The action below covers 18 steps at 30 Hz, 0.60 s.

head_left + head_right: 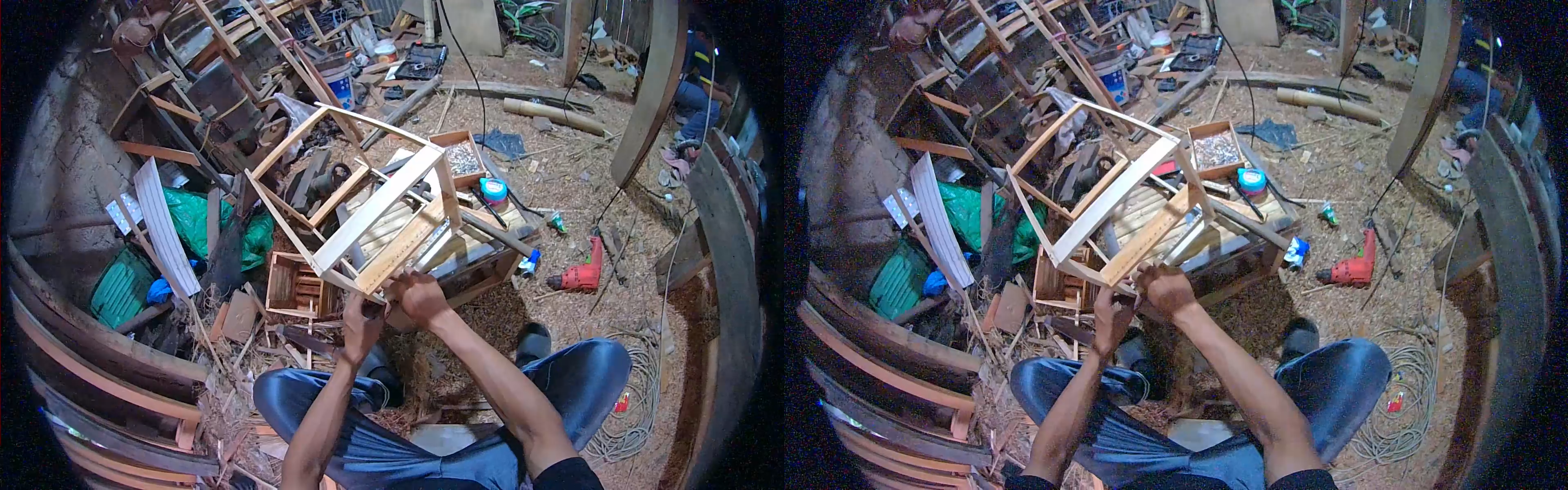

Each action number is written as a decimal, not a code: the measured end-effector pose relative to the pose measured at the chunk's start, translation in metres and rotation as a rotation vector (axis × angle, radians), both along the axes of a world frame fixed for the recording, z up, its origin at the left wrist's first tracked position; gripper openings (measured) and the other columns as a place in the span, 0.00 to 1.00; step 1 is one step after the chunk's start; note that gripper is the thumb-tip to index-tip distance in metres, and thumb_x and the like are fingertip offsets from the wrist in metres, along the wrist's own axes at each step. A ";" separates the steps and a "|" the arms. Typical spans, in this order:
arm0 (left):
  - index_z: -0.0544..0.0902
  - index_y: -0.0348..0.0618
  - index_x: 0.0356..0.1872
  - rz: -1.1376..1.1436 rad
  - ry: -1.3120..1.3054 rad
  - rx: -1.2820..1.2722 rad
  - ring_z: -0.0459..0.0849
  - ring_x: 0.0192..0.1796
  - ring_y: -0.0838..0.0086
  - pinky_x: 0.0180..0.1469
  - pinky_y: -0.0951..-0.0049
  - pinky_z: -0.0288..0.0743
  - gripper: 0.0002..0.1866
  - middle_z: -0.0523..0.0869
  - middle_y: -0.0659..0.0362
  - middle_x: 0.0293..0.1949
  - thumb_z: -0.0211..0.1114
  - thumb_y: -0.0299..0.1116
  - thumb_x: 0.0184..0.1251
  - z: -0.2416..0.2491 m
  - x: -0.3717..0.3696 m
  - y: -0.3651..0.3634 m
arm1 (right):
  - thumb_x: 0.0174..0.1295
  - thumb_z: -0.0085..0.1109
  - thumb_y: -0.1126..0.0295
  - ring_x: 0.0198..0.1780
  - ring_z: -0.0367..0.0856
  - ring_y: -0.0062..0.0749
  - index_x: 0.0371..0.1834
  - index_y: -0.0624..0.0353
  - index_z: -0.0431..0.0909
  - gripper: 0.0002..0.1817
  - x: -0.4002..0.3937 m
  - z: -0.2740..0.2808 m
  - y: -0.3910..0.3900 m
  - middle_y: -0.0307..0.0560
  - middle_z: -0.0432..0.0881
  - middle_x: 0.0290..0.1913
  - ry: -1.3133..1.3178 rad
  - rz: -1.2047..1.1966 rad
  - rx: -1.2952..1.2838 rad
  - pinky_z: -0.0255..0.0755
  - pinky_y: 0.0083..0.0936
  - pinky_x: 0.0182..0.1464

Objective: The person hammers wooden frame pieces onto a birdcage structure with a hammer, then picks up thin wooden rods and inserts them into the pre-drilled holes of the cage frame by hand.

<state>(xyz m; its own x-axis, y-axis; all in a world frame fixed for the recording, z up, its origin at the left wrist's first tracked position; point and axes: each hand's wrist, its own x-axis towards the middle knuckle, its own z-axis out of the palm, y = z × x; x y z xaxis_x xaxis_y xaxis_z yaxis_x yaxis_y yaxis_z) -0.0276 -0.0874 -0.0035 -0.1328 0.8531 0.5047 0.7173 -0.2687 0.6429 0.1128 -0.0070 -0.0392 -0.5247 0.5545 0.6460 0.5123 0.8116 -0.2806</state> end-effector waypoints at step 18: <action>0.82 0.43 0.48 0.054 0.152 0.061 0.77 0.50 0.51 0.50 0.59 0.70 0.22 0.80 0.49 0.49 0.71 0.23 0.45 0.010 0.001 -0.004 | 0.56 0.53 0.63 0.44 0.81 0.42 0.46 0.51 0.77 0.15 0.008 0.024 -0.006 0.48 0.81 0.42 -0.042 0.059 -0.070 0.76 0.41 0.37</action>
<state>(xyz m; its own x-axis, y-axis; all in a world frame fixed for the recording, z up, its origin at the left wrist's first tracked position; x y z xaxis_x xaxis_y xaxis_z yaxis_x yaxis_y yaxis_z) -0.0267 -0.0914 0.0062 -0.0958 0.8138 0.5732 0.8193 -0.2626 0.5097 0.1208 -0.0132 -0.0155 -0.5832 0.5650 0.5836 0.4768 0.8198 -0.3173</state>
